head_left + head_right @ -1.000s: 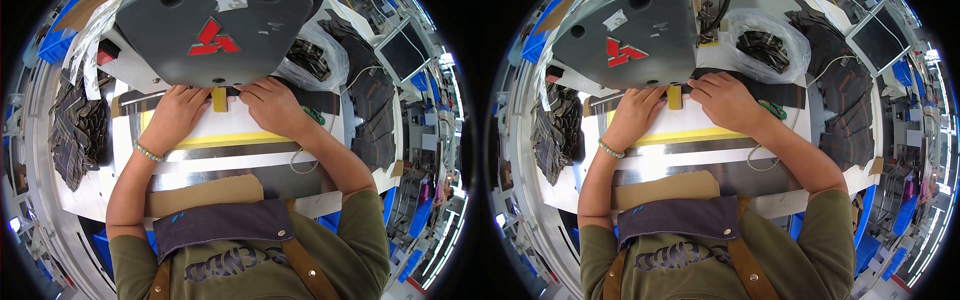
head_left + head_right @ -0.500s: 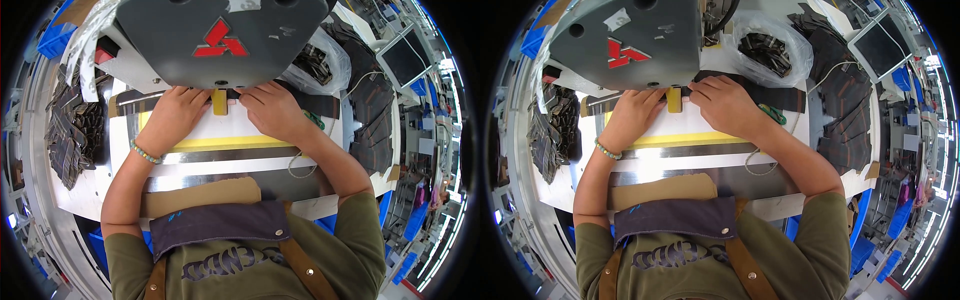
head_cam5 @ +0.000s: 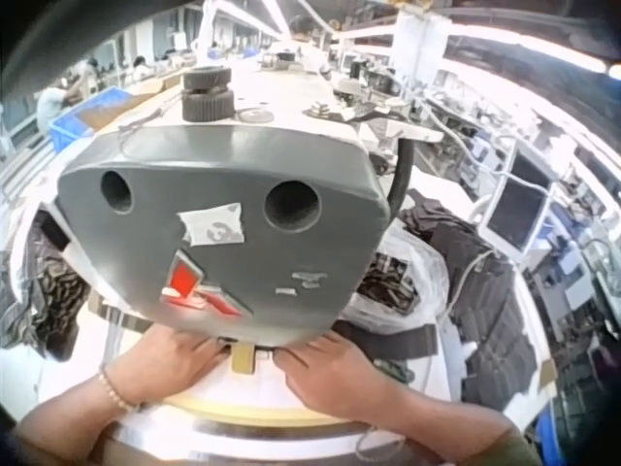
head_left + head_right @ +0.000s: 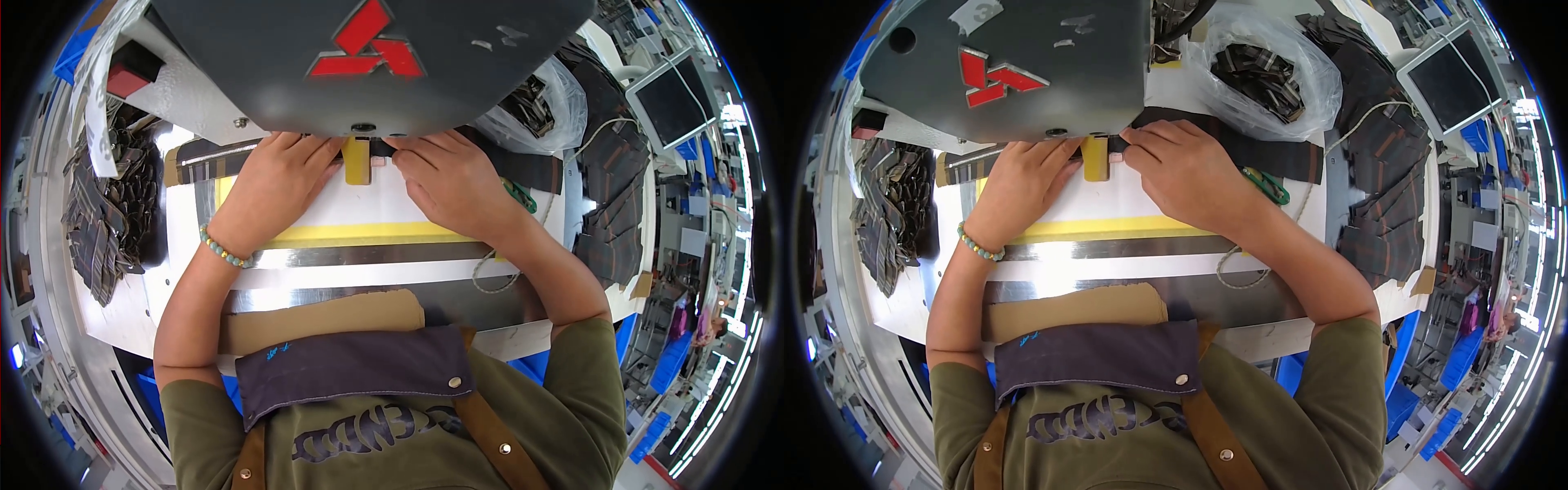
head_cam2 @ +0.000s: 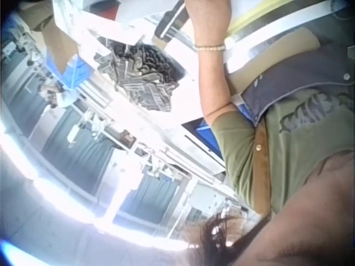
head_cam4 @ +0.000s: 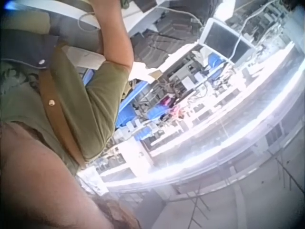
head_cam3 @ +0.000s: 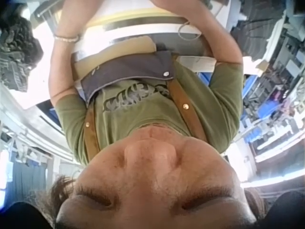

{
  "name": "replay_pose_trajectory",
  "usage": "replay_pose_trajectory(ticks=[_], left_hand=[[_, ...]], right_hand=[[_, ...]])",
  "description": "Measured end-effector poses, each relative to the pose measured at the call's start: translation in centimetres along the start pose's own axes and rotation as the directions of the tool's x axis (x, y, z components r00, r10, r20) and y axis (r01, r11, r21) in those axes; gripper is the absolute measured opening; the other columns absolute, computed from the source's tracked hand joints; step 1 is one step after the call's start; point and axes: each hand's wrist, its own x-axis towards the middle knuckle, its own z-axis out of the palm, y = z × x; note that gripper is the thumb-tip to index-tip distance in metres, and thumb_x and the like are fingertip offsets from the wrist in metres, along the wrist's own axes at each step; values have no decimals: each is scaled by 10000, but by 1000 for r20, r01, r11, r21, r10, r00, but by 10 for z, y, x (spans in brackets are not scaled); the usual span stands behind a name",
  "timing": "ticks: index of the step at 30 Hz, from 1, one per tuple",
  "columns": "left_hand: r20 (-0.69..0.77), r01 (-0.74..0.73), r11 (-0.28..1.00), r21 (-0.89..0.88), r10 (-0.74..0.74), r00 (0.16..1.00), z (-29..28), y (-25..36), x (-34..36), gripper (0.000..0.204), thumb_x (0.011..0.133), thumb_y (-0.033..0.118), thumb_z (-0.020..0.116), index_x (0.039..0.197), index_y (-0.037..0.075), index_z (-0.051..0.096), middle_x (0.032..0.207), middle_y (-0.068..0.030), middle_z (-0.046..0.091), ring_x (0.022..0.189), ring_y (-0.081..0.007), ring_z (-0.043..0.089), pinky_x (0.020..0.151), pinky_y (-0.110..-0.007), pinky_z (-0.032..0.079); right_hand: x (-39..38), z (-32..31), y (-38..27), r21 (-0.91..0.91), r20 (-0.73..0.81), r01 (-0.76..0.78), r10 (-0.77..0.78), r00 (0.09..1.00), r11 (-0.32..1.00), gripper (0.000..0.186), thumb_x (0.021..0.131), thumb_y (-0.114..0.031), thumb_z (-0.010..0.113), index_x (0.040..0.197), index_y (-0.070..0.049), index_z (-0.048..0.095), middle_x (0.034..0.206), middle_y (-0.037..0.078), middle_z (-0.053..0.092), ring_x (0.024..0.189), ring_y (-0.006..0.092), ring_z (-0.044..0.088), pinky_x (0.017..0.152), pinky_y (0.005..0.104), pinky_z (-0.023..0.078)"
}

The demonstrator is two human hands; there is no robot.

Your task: Sewing together leather and textile components using an industrial sewing machine.

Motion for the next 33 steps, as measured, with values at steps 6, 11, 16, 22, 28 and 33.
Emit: replay_pose_trajectory(ticks=[6, 11, 16, 22, 28, 33], left_hand=[[0, -23, 1000, 20, 23, 1000, -1, 1, 1, 402, 1004, 188, 745, 1373, 29, 718, 1254, -124, 742, 1185, -335, 653, 1062, -448, 521], [24, -19, 1000, 25, 19, 1000, -3, 1, 0, 418, 1001, 202, 748, 1381, 31, 718, 1263, -124, 738, 1207, -337, 650, 1077, -450, 518], [-42, -83, 996, 32, 84, 996, -2, 1, 0, 411, 913, 124, 745, 1294, -25, 704, 1312, -108, 702, 1211, -293, 636, 1089, -415, 526], [-32, -87, 995, 44, 89, 996, 1, -2, -2, 408, 935, 140, 725, 1304, -32, 706, 1314, -115, 709, 1181, -288, 640, 1076, -402, 534], [-43, -83, 994, 65, 86, 995, 3, -2, -3, 392, 999, 179, 695, 1328, -35, 703, 1304, -114, 718, 1137, -275, 638, 1051, -389, 538], [-23, -72, 996, 48, 73, 997, 1, -2, -3, 392, 1014, 194, 692, 1332, -35, 702, 1301, -108, 719, 1130, -273, 635, 1053, -389, 534]], right_hand=[[0, -2, -2, 33, -2, -10, 10, 1000, 999, 219, 836, -40, 743, 1051, -15, 706, 1282, 158, 766, 1160, 311, 717, 1009, 448, 589], [2, -3, -3, 51, -4, -17, 17, 1000, 999, 159, 862, -27, 741, 1013, -14, 695, 1285, 154, 766, 1141, 326, 717, 980, 452, 591], [3, -5, -6, 69, 13, -37, 36, 999, 997, 98, 887, -17, 740, 963, -14, 678, 1293, 159, 765, 1113, 342, 717, 943, 457, 595], [4, -5, -9, 71, 6, -34, 34, 999, 997, 93, 890, -17, 740, 957, -6, 676, 1304, 165, 763, 1109, 348, 720, 944, 455, 598], [4, -6, -9, 65, 4, -46, 46, 999, 997, 90, 890, -13, 737, 958, -10, 678, 1303, 169, 764, 1099, 352, 723, 948, 457, 596], [3, -7, -8, 51, 45, -41, 38, 998, 998, 185, 848, -34, 743, 1025, -13, 696, 1289, 161, 754, 1193, 320, 714, 994, 461, 591]])
